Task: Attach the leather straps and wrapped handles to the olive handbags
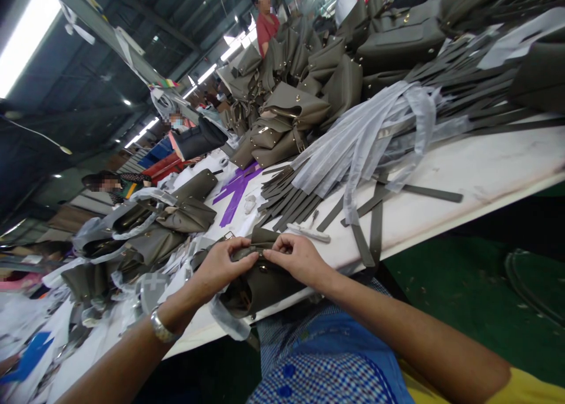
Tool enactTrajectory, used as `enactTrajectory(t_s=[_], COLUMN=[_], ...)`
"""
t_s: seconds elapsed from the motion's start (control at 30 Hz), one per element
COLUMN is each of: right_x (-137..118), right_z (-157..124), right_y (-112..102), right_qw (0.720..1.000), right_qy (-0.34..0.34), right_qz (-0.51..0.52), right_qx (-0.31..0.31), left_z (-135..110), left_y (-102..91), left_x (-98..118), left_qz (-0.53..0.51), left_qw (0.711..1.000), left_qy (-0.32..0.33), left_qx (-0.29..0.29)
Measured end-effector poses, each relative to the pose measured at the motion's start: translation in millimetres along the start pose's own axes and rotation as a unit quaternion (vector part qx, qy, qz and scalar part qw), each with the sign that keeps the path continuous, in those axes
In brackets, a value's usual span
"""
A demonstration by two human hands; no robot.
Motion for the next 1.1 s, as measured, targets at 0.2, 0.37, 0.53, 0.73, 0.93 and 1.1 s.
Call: enactTrajectory(t_s=[0.2, 0.37, 0.53, 0.73, 0.93, 1.1], right_x=[-3, -10, 2, 19, -2, -14], right_z=[2, 7, 19, 31, 26, -10], right_y=[2, -16, -59, -57, -78, -86], right_qw=[0.999, 0.981, 0.835, 0.805, 0.853, 0.996], right_qy=[-0.024, -0.083, -0.059, -0.041, -0.066, -0.052], right_qz=[-0.037, -0.176, -0.525, -0.576, -0.504, 0.013], right_qx=[0.006, -0.006, 0.155, 0.135, 0.115, 0.07], left_z=[2, 4, 1, -3, -7, -8], left_y=[1.4, 2.6, 2.3, 2.3, -0.2, -1.4], left_x=[-2, -5, -9, -10, -5, -1], left_qz=[0.003, 0.002, -0.005, -0.002, 0.0, -0.004], left_qw=[1.0, 1.0, 0.999, 0.999, 0.998, 0.996], left_qy=[-0.007, -0.004, 0.0, 0.014, 0.038, 0.053], left_qx=[0.006, 0.018, 0.033, 0.041, 0.054, 0.067])
Point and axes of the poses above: each hand's wrist, its own z-axis towards the middle knuckle, its own y-axis out of the palm, x = y × z, the point moved 9 cm from there along z, towards the middle knuckle, and after that the axes turned 13 degrees about y, right-handed, at the moved point
